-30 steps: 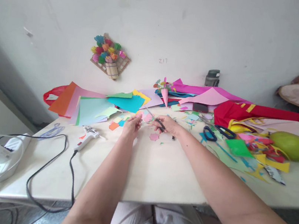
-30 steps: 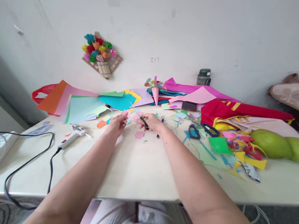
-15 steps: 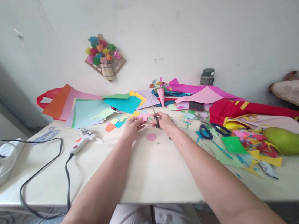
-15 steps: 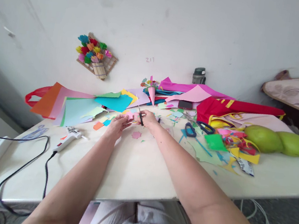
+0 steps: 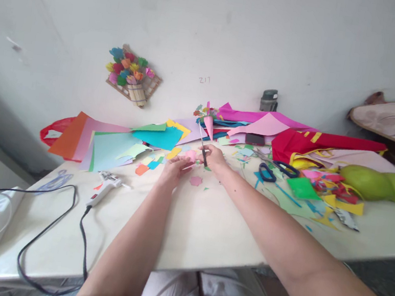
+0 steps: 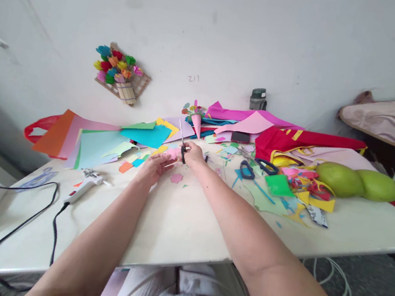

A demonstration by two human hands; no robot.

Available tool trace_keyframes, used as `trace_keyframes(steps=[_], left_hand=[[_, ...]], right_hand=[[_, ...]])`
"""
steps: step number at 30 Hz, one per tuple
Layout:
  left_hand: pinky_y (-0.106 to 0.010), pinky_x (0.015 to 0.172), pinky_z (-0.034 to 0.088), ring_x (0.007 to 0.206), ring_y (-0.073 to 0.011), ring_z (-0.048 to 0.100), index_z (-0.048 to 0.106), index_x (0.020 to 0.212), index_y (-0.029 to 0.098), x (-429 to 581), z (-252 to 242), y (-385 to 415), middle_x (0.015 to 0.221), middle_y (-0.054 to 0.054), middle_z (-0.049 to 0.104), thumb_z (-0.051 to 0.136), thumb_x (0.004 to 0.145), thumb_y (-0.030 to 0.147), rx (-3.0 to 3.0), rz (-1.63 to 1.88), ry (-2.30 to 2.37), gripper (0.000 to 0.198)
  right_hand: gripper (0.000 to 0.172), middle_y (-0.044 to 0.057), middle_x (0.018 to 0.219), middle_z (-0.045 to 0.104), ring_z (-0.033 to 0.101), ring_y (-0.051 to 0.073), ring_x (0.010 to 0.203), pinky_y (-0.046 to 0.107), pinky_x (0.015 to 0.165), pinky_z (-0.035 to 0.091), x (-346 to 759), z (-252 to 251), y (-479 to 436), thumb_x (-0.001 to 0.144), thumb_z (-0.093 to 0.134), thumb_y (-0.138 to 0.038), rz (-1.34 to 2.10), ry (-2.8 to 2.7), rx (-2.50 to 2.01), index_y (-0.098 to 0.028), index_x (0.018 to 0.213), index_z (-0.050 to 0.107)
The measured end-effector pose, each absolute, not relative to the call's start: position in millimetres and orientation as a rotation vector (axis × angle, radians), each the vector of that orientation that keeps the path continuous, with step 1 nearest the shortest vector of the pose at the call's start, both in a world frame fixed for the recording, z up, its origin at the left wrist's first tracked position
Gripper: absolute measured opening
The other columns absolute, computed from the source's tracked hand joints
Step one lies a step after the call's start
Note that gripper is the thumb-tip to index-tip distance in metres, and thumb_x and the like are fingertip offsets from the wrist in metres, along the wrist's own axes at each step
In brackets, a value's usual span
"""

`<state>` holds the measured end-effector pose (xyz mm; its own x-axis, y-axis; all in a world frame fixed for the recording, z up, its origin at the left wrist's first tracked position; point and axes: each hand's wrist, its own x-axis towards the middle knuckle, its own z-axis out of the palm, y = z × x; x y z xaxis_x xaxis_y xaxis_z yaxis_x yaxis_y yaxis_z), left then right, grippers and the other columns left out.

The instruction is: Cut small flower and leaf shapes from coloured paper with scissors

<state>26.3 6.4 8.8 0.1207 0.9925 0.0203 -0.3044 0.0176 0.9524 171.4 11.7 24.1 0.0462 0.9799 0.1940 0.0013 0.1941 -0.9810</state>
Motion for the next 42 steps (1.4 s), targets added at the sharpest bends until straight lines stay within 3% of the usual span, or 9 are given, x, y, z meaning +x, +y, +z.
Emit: trace_keyframes(steps=[6, 11, 15, 20, 26, 30, 42], left_hand=[[-0.027, 0.063, 0.047, 0.059, -0.0133, 0.060, 0.059, 0.063, 0.015, 19.3, 13.8, 5.0, 0.064, -0.001, 0.064, 0.077, 0.053, 0.030, 1.196, 1.193, 1.029, 0.025], [-0.025, 0.058, 0.046, 0.050, -0.0102, 0.055, 0.054, 0.054, 0.015, 15.6, 12.3, 5.0, 0.054, 0.001, 0.059, 0.081, 0.051, 0.036, 1.357, 1.128, 1.026, 0.034], [-0.028, 0.063, 0.051, 0.055, -0.0134, 0.061, 0.056, 0.064, 0.016, 14.4, 10.4, 7.4, 0.059, 0.000, 0.063, 0.082, 0.051, 0.039, 1.318, 1.176, 0.964, 0.037], [-0.034, 0.072, 0.054, 0.061, -0.0163, 0.066, 0.057, 0.070, 0.015, 13.1, 10.6, 10.2, 0.067, -0.003, 0.067, 0.081, 0.055, 0.042, 1.282, 1.246, 0.894, 0.039], [-0.038, 0.081, 0.054, 0.067, -0.0169, 0.067, 0.064, 0.071, 0.012, 10.8, 10.5, 10.1, 0.071, -0.005, 0.068, 0.080, 0.058, 0.040, 1.264, 1.281, 0.822, 0.034], [-0.039, 0.083, 0.054, 0.069, -0.0171, 0.067, 0.067, 0.072, 0.012, 9.4, 12.4, 8.7, 0.079, -0.006, 0.070, 0.081, 0.056, 0.037, 1.238, 1.287, 0.788, 0.032], [-0.040, 0.091, 0.050, 0.075, -0.0197, 0.068, 0.066, 0.071, 0.012, 9.5, 14.0, 7.0, 0.073, -0.005, 0.068, 0.083, 0.052, 0.034, 1.170, 1.301, 0.745, 0.034]], right_hand=[[0.031, -0.007, 0.053, 0.054, 0.049, 0.008, 0.044, 0.019, 0.043, 0.040, 174.6, 25.1, 13.4, 0.058, 0.063, -0.002, 1.081, -1.291, -1.089, -0.016, 0.085, 0.057], [0.028, -0.007, 0.052, 0.054, 0.047, 0.007, 0.044, 0.017, 0.042, 0.036, 176.0, 24.4, 13.9, 0.058, 0.065, -0.005, 1.107, -1.425, -1.034, -0.015, 0.083, 0.058], [0.030, -0.007, 0.051, 0.055, 0.048, 0.006, 0.043, 0.018, 0.043, 0.038, 181.4, 27.9, 10.3, 0.059, 0.068, -0.006, 1.169, -1.459, -1.012, -0.014, 0.085, 0.057], [0.029, -0.004, 0.053, 0.058, 0.050, 0.007, 0.042, 0.017, 0.040, 0.035, 194.9, 32.1, 4.9, 0.065, 0.074, -0.020, 1.290, -1.551, -1.081, -0.013, 0.088, 0.057], [0.028, -0.001, 0.055, 0.059, 0.050, 0.005, 0.041, 0.016, 0.035, 0.027, 206.2, 30.6, 6.9, 0.076, 0.064, -0.041, 1.301, -1.864, -1.022, -0.014, 0.072, 0.055], [0.028, 0.001, 0.060, 0.063, 0.053, 0.006, 0.044, 0.017, 0.037, 0.030, 207.6, 30.6, 7.6, 0.077, 0.061, -0.041, 1.307, -1.979, -0.999, -0.015, 0.070, 0.054], [0.024, 0.000, 0.056, 0.061, 0.050, 0.007, 0.040, 0.018, 0.036, 0.031, 208.5, 23.8, 13.7, 0.072, 0.062, -0.037, 1.353, -1.974, -0.941, -0.016, 0.065, 0.052]])
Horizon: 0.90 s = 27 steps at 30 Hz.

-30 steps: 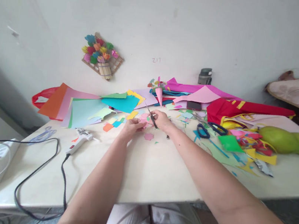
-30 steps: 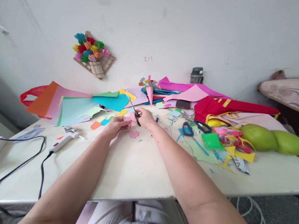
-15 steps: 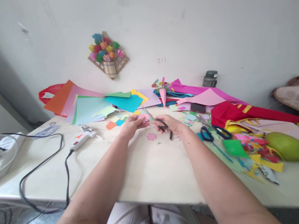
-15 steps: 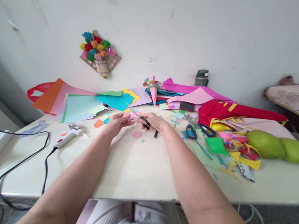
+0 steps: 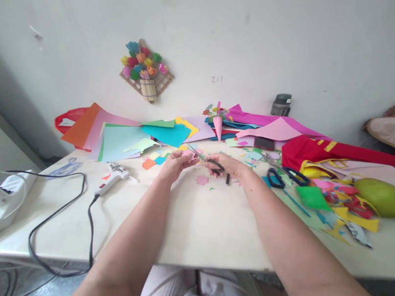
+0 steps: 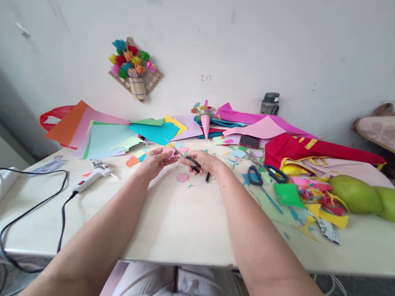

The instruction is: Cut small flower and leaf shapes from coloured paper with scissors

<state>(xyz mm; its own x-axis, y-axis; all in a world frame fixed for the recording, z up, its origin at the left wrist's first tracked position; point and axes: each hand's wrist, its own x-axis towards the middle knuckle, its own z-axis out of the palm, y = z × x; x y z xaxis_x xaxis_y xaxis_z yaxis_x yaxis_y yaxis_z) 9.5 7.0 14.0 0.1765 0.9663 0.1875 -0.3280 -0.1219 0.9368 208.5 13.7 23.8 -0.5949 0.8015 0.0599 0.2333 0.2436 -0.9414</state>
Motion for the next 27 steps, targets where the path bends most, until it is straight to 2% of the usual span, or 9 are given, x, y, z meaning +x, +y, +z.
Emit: trace_keyframes(steps=[14, 27], left_hand=[[-0.042, 0.092, 0.048, 0.075, -0.0196, 0.067, 0.065, 0.068, 0.012, 9.9, 14.0, 6.9, 0.070, -0.005, 0.067, 0.083, 0.052, 0.032, 1.159, 1.289, 0.749, 0.032], [-0.040, 0.091, 0.049, 0.076, -0.0188, 0.067, 0.066, 0.069, 0.012, 8.9, 13.9, 7.2, 0.072, -0.006, 0.068, 0.081, 0.053, 0.031, 1.170, 1.282, 0.746, 0.029]], right_hand=[[0.023, -0.004, 0.050, 0.054, 0.044, 0.005, 0.039, 0.016, 0.037, 0.034, 203.7, 20.1, 13.7, 0.071, 0.069, -0.035, 1.324, -1.925, -1.012, -0.015, 0.073, 0.058], [0.026, -0.004, 0.050, 0.055, 0.045, 0.005, 0.038, 0.017, 0.036, 0.034, 203.2, 21.5, 13.6, 0.070, 0.070, -0.038, 1.362, -1.919, -1.035, -0.015, 0.075, 0.059]])
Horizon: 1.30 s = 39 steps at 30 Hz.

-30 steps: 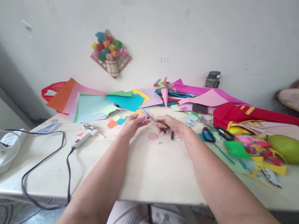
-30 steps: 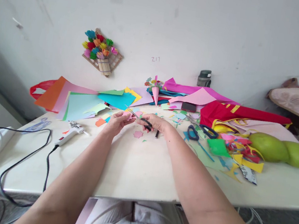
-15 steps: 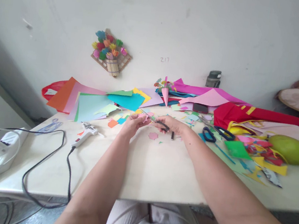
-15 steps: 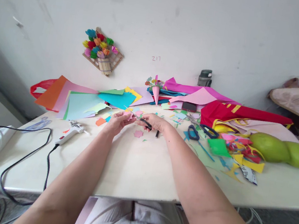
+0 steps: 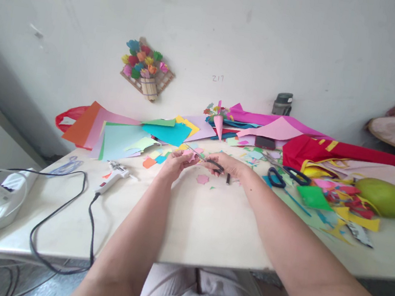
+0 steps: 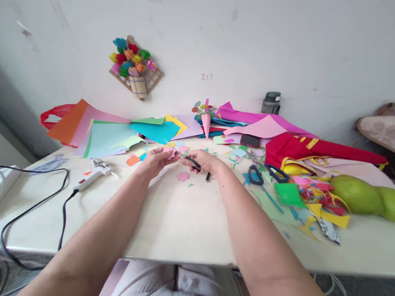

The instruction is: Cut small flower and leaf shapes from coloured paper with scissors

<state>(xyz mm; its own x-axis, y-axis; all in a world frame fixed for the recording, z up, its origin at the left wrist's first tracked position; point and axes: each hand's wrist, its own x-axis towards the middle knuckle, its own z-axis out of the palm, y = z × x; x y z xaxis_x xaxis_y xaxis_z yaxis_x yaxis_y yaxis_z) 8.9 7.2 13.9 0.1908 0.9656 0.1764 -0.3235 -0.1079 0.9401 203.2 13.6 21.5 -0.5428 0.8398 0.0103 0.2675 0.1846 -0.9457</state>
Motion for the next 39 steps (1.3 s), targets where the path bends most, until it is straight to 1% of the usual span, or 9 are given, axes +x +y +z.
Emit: trace_keyframes(steps=[8, 14, 19, 25, 30, 32, 36, 39], left_hand=[[-0.040, 0.090, 0.049, 0.077, -0.0191, 0.067, 0.066, 0.069, 0.013, 7.9, 13.2, 8.2, 0.073, -0.006, 0.068, 0.081, 0.053, 0.032, 1.181, 1.274, 0.753, 0.029], [-0.040, 0.090, 0.049, 0.076, -0.0189, 0.067, 0.066, 0.069, 0.013, 7.2, 13.2, 8.2, 0.073, -0.006, 0.068, 0.080, 0.054, 0.031, 1.183, 1.271, 0.757, 0.028], [-0.040, 0.090, 0.049, 0.077, -0.0191, 0.067, 0.066, 0.069, 0.013, 7.6, 13.2, 7.9, 0.073, -0.006, 0.068, 0.080, 0.054, 0.031, 1.186, 1.267, 0.757, 0.028], [-0.038, 0.088, 0.050, 0.075, -0.0182, 0.067, 0.068, 0.070, 0.012, 6.7, 11.5, 9.6, 0.073, -0.006, 0.069, 0.078, 0.055, 0.028, 1.176, 1.276, 0.741, 0.024], [-0.040, 0.090, 0.050, 0.076, -0.0186, 0.067, 0.066, 0.069, 0.013, 7.6, 12.8, 8.2, 0.071, -0.005, 0.068, 0.079, 0.054, 0.029, 1.178, 1.282, 0.749, 0.026], [-0.041, 0.090, 0.049, 0.076, -0.0193, 0.067, 0.066, 0.070, 0.013, 8.0, 13.7, 7.4, 0.071, -0.005, 0.068, 0.080, 0.054, 0.030, 1.171, 1.283, 0.761, 0.027], [-0.041, 0.091, 0.049, 0.079, -0.0213, 0.068, 0.065, 0.068, 0.012, 7.4, 13.6, 8.2, 0.075, -0.007, 0.069, 0.080, 0.054, 0.029, 1.118, 1.314, 0.765, 0.027], [-0.042, 0.091, 0.048, 0.079, -0.0215, 0.068, 0.061, 0.063, 0.013, 6.3, 12.3, 10.5, 0.074, -0.006, 0.068, 0.080, 0.055, 0.028, 1.076, 1.352, 0.759, 0.025]], right_hand=[[0.025, -0.005, 0.048, 0.053, 0.043, 0.005, 0.037, 0.017, 0.036, 0.031, 203.0, 22.9, 11.1, 0.070, 0.069, -0.037, 1.341, -1.935, -1.038, -0.015, 0.075, 0.058], [0.024, -0.004, 0.046, 0.052, 0.043, 0.005, 0.037, 0.017, 0.036, 0.032, 202.4, 25.5, 8.9, 0.074, 0.064, -0.037, 1.397, -1.908, -1.015, -0.015, 0.069, 0.056], [0.025, -0.005, 0.047, 0.053, 0.042, 0.005, 0.036, 0.017, 0.035, 0.030, 202.6, 25.9, 8.5, 0.070, 0.069, -0.037, 1.373, -1.917, -1.040, -0.015, 0.073, 0.057], [0.024, -0.006, 0.046, 0.049, 0.039, 0.005, 0.036, 0.017, 0.036, 0.030, 201.3, 22.1, 11.5, 0.070, 0.068, -0.036, 1.352, -1.921, -1.015, -0.015, 0.073, 0.057], [0.023, -0.007, 0.046, 0.048, 0.039, 0.005, 0.036, 0.017, 0.035, 0.029, 201.3, 20.7, 12.6, 0.069, 0.069, -0.034, 1.352, -1.915, -0.990, -0.015, 0.071, 0.056], [0.024, -0.006, 0.047, 0.050, 0.041, 0.005, 0.037, 0.017, 0.035, 0.030, 201.8, 21.4, 12.0, 0.069, 0.070, -0.034, 1.349, -1.913, -1.014, -0.015, 0.072, 0.056], [0.026, -0.002, 0.052, 0.059, 0.044, 0.005, 0.037, 0.017, 0.035, 0.032, 203.5, 24.4, 8.9, 0.072, 0.068, -0.037, 1.345, -1.854, -1.042, -0.014, 0.073, 0.057], [0.026, 0.000, 0.057, 0.063, 0.047, 0.005, 0.038, 0.016, 0.036, 0.031, 203.5, 26.5, 6.6, 0.069, 0.072, -0.034, 1.328, -1.731, -1.033, -0.013, 0.078, 0.059]])
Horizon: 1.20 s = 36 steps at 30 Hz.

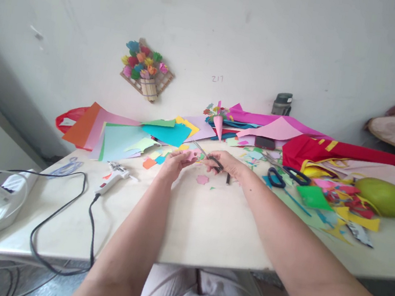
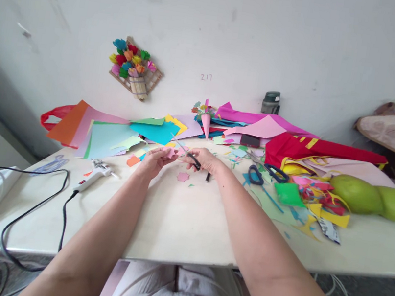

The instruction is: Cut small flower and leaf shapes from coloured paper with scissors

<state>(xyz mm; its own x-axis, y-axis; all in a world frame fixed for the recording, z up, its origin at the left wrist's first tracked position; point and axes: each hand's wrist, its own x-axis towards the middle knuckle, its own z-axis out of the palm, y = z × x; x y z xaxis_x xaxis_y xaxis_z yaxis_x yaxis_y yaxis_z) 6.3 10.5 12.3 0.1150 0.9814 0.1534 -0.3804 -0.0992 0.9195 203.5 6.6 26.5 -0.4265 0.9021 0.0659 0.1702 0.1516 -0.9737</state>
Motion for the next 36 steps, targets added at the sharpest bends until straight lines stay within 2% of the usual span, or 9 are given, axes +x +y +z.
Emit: trace_keyframes(steps=[3, 9, 19, 29, 36], left_hand=[[-0.042, 0.091, 0.049, 0.078, -0.0223, 0.069, 0.060, 0.062, 0.013, 5.8, 10.9, 12.4, 0.073, -0.005, 0.068, 0.079, 0.056, 0.028, 1.062, 1.362, 0.743, 0.025], [-0.042, 0.087, 0.050, 0.082, -0.0227, 0.068, 0.065, 0.067, 0.012, 6.8, 7.8, 13.7, 0.076, -0.005, 0.069, 0.078, 0.058, 0.029, 1.072, 1.334, 0.704, 0.023], [-0.041, 0.086, 0.051, 0.087, -0.0232, 0.066, 0.070, 0.078, 0.012, 9.7, 8.8, 10.1, 0.088, -0.008, 0.070, 0.079, 0.060, 0.033, 1.174, 1.227, 0.706, 0.029], [-0.036, 0.082, 0.050, 0.081, -0.0193, 0.065, 0.070, 0.072, 0.011, 11.1, 10.5, 6.7, 0.079, -0.007, 0.068, 0.079, 0.060, 0.036, 1.260, 1.164, 0.796, 0.029], [-0.027, 0.063, 0.047, 0.057, -0.0111, 0.055, 0.062, 0.059, 0.014, 13.4, 11.4, 7.4, 0.057, 0.000, 0.059, 0.081, 0.053, 0.034, 1.493, 1.098, 1.051, 0.027]], right_hand=[[0.030, 0.001, 0.058, 0.065, 0.051, 0.006, 0.041, 0.016, 0.039, 0.034, 199.7, 26.8, 6.7, 0.064, 0.076, -0.027, 1.338, -1.562, -1.034, -0.013, 0.084, 0.058], [0.039, -0.003, 0.053, 0.061, 0.055, 0.008, 0.044, 0.017, 0.043, 0.039, 183.9, 24.8, 7.9, 0.053, 0.082, -0.019, 1.319, -1.351, -0.990, -0.014, 0.082, 0.058], [0.036, -0.006, 0.050, 0.056, 0.054, 0.008, 0.044, 0.018, 0.043, 0.040, 175.2, 25.0, 9.5, 0.054, 0.078, -0.016, 1.226, -1.193, -0.978, -0.016, 0.082, 0.056], [0.030, -0.006, 0.050, 0.054, 0.051, 0.008, 0.044, 0.019, 0.043, 0.038, 175.6, 27.5, 9.7, 0.058, 0.068, -0.010, 1.153, -1.218, -1.001, -0.015, 0.084, 0.056], [0.028, -0.007, 0.051, 0.052, 0.046, 0.009, 0.044, 0.021, 0.044, 0.037, 176.9, 23.1, 12.4, 0.056, 0.060, -0.011, 0.981, -1.463, -1.032, -0.015, 0.083, 0.058]])
